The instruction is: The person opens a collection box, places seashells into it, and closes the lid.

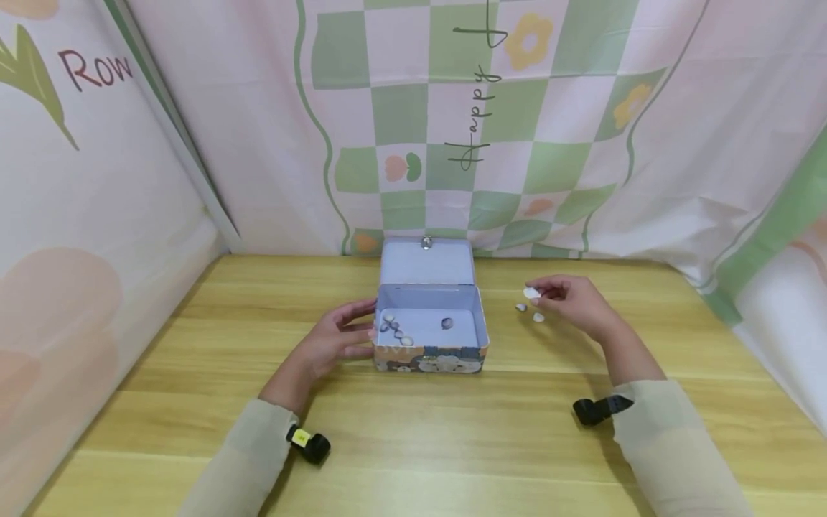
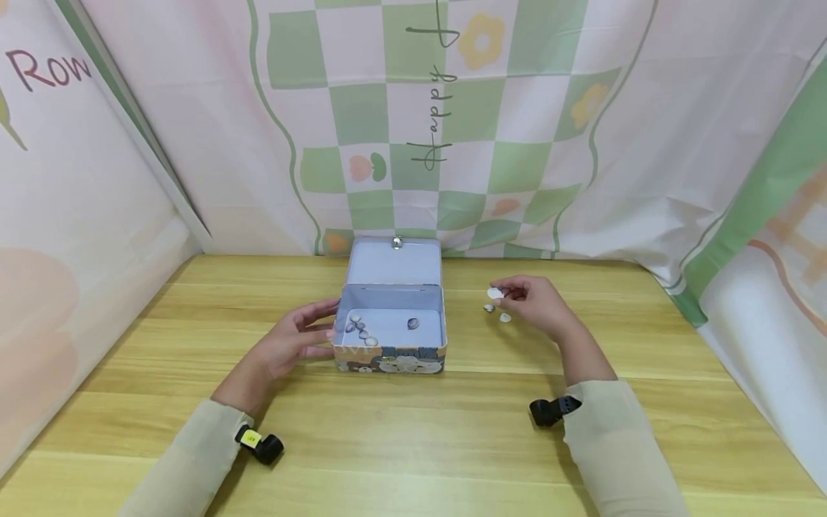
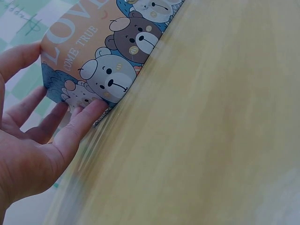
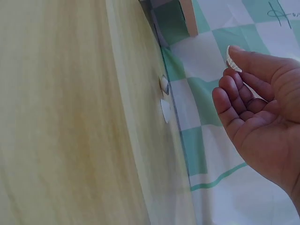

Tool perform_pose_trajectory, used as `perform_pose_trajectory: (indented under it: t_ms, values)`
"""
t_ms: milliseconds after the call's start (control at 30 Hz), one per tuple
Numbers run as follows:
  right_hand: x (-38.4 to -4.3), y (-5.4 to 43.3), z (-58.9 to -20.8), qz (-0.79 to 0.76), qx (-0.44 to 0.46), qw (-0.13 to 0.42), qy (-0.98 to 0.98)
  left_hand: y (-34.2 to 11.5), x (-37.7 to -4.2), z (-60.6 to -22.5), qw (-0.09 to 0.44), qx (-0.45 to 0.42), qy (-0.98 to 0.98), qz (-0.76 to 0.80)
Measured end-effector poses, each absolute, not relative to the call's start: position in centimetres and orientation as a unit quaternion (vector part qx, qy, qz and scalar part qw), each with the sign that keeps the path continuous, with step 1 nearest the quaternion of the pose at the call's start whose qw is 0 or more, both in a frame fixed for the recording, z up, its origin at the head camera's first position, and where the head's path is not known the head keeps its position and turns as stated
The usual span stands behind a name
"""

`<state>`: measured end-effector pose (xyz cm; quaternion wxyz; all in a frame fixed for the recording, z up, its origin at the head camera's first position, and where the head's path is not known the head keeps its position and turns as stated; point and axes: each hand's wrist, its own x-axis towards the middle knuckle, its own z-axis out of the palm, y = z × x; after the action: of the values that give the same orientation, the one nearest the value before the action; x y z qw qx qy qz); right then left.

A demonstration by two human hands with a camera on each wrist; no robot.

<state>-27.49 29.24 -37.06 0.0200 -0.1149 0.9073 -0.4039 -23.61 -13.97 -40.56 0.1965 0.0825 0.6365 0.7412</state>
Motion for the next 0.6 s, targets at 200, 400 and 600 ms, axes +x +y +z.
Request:
perform_pose_trajectory:
  t_ms: [200, 400, 600]
  values:
    - [-26.9, 28.7, -36.7, -0.420, -0.121, 0.027, 0.899, -13.9, -23.5, -40.4, 0.194, 0.080, 0.639, 0.740]
    - [-26.3, 28.0, -36.1, -0.432, -0.132, 0.034, 0.892, -13.9, -23.5, -40.3, 0.196, 0.080, 0.640, 0.739]
    - [-25.9, 27.2, -35.3, -0.432, -0.158, 0.026, 0.888, -13.9, -23.5, -40.4, 0.199, 0.079, 0.637, 0.741]
